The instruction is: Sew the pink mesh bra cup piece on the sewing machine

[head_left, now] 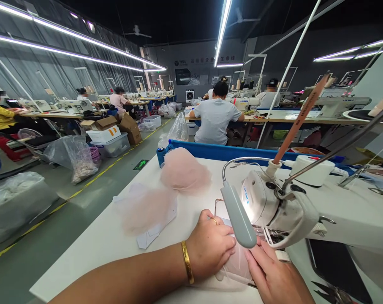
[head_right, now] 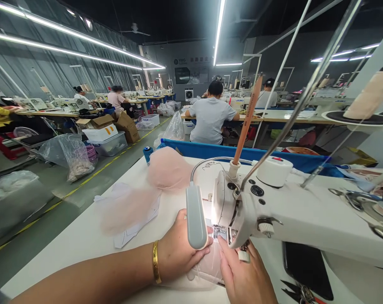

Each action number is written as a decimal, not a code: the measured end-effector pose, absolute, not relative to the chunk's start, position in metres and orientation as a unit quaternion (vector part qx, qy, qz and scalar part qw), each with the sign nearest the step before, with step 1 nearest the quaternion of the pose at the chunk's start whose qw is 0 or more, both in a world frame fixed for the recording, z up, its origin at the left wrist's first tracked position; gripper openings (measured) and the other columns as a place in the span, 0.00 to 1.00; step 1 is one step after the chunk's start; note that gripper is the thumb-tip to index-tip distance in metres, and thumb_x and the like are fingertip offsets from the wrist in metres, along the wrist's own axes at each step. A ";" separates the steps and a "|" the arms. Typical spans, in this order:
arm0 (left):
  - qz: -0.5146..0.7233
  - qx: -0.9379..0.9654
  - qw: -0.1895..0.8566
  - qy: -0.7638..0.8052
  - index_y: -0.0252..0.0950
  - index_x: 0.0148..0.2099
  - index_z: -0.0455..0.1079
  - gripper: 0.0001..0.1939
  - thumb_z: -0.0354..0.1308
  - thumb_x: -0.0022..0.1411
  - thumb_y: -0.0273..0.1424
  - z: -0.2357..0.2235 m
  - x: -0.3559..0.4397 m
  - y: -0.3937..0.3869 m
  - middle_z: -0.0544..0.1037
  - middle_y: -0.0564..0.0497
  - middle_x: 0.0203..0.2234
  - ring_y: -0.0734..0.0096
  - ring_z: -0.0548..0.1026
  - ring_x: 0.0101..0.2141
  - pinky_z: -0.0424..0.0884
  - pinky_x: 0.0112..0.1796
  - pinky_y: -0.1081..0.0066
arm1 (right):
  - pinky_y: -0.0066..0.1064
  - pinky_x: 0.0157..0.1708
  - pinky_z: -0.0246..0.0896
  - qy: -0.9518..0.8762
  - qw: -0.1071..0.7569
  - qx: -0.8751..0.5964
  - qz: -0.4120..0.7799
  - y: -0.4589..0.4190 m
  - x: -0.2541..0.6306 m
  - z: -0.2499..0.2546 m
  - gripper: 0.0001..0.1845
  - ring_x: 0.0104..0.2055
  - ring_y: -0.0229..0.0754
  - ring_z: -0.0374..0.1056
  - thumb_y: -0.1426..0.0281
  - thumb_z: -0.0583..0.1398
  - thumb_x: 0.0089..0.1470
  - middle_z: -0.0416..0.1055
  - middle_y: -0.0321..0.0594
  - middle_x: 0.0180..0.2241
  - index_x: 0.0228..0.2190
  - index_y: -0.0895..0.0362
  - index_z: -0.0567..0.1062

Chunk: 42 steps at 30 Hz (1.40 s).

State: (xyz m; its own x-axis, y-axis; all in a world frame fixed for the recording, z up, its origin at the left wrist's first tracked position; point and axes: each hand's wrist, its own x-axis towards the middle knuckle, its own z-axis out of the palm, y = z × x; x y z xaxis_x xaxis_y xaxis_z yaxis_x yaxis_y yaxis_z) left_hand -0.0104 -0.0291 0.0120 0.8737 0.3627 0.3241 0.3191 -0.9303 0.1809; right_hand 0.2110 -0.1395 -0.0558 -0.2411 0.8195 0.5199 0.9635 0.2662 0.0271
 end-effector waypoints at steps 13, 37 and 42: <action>0.108 0.974 0.073 0.184 0.39 0.37 0.64 0.05 0.57 0.57 0.26 0.024 -0.013 -0.051 0.76 0.47 0.36 0.61 0.72 0.36 0.70 0.41 0.60 | 0.29 0.35 0.76 -0.814 0.318 -0.470 -0.128 -0.145 0.202 -0.006 0.11 0.35 0.41 0.80 0.73 0.51 0.72 0.83 0.34 0.41 0.44 0.49 0.73; 0.148 0.979 0.083 0.113 0.38 0.30 0.73 0.06 0.61 0.61 0.28 0.010 -0.008 -0.034 0.74 0.50 0.31 0.64 0.71 0.34 0.69 0.37 0.65 | 0.31 0.34 0.74 -0.824 0.292 -0.479 -0.086 -0.151 0.205 -0.014 0.13 0.31 0.43 0.79 0.76 0.52 0.67 0.81 0.36 0.36 0.45 0.51 0.73; 0.149 0.971 0.116 0.146 0.39 0.29 0.65 0.11 0.61 0.63 0.29 -0.007 -0.012 -0.046 0.70 0.53 0.28 0.65 0.68 0.32 0.67 0.35 0.66 | 0.31 0.35 0.73 -0.849 0.230 -0.458 -0.126 -0.151 0.209 -0.015 0.16 0.33 0.41 0.79 0.79 0.55 0.61 0.82 0.35 0.38 0.47 0.52 0.73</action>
